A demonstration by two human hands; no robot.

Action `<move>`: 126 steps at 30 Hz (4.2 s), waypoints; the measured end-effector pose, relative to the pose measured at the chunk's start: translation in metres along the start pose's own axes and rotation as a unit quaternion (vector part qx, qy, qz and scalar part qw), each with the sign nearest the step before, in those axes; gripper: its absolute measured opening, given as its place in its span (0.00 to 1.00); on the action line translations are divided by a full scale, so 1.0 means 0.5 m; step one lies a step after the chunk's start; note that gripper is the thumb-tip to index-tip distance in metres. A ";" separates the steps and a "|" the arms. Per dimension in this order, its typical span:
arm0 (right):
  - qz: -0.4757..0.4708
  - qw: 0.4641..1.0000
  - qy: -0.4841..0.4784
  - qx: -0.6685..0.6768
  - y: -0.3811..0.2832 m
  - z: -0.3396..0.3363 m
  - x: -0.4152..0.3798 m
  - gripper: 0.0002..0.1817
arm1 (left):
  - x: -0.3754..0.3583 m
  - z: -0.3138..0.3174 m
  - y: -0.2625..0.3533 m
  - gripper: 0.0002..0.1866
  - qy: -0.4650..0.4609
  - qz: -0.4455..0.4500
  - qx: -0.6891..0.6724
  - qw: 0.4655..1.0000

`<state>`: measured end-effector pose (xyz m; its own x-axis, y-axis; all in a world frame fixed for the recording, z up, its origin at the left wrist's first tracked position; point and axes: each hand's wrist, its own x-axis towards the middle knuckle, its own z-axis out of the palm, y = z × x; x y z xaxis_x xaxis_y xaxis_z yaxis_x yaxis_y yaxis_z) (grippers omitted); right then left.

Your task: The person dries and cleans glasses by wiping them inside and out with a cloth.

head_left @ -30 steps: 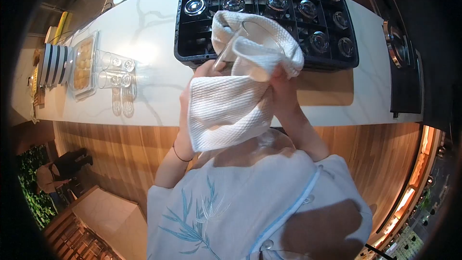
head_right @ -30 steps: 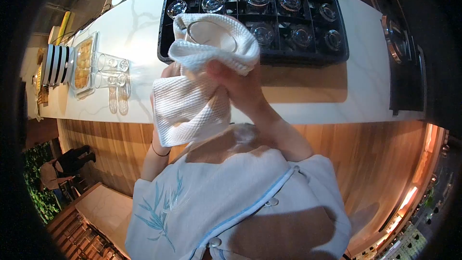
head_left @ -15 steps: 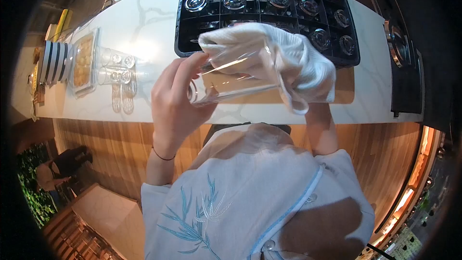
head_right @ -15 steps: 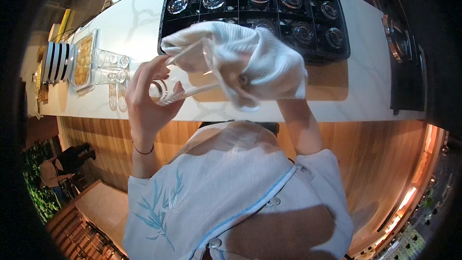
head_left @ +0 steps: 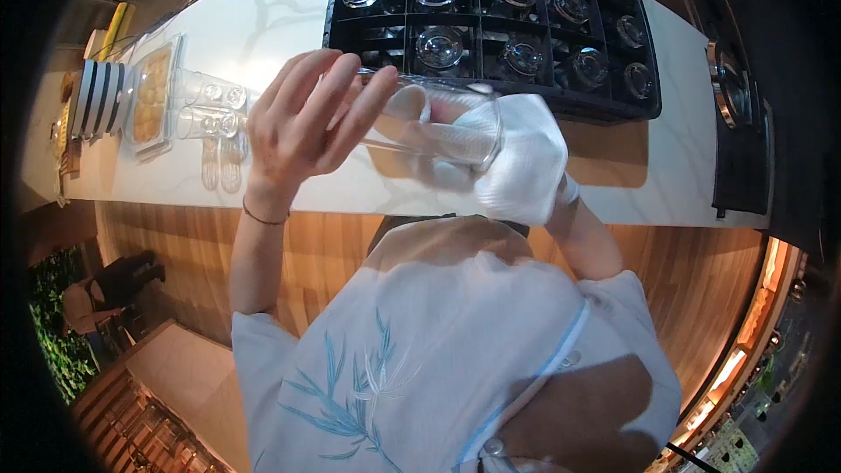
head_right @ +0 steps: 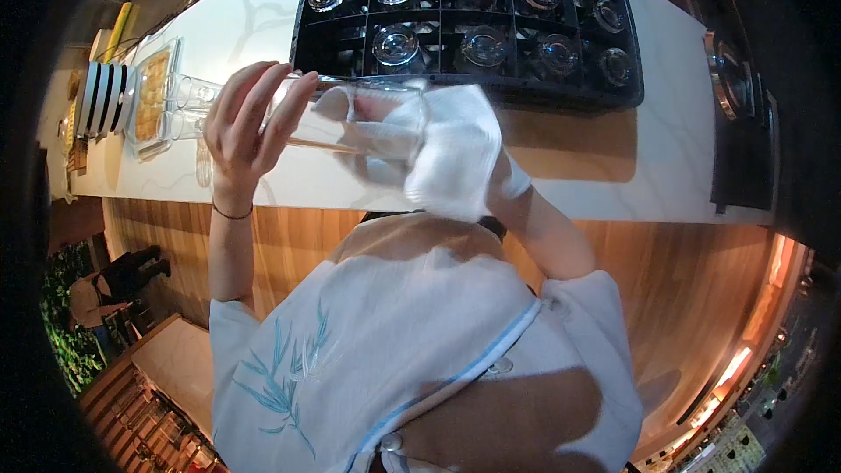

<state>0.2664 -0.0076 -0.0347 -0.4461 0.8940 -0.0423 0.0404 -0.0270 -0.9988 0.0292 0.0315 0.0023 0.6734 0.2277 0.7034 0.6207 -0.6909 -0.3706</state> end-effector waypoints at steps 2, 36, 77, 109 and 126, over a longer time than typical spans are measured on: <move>0.043 0.991 -0.061 -0.108 -0.044 -0.005 -0.022 0.24 | 0.026 -0.010 -0.010 0.19 0.003 0.021 -0.044 0.999; -0.222 0.972 0.043 -0.058 0.100 0.087 -0.070 0.21 | 0.023 0.047 -0.034 0.15 0.057 0.093 -0.120 0.987; -0.236 0.953 0.186 0.024 0.032 -0.013 0.014 0.37 | 0.048 -0.013 0.229 0.33 -0.132 -0.330 -0.912 -0.202; -0.083 0.890 0.360 0.267 0.068 -0.078 -0.021 0.27 | 0.013 -0.065 0.082 0.28 -0.143 -0.682 -0.505 0.510; -0.023 0.876 0.401 0.267 0.081 -0.077 -0.053 0.30 | -0.022 -0.067 0.003 0.26 -0.156 -0.651 -0.384 0.636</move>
<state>0.3145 -0.0152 -0.0729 0.3443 0.9205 -0.1850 -0.4812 0.0038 -0.8766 0.0091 0.0050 0.0144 -0.0900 0.9920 -0.0885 0.4340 0.1190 0.8930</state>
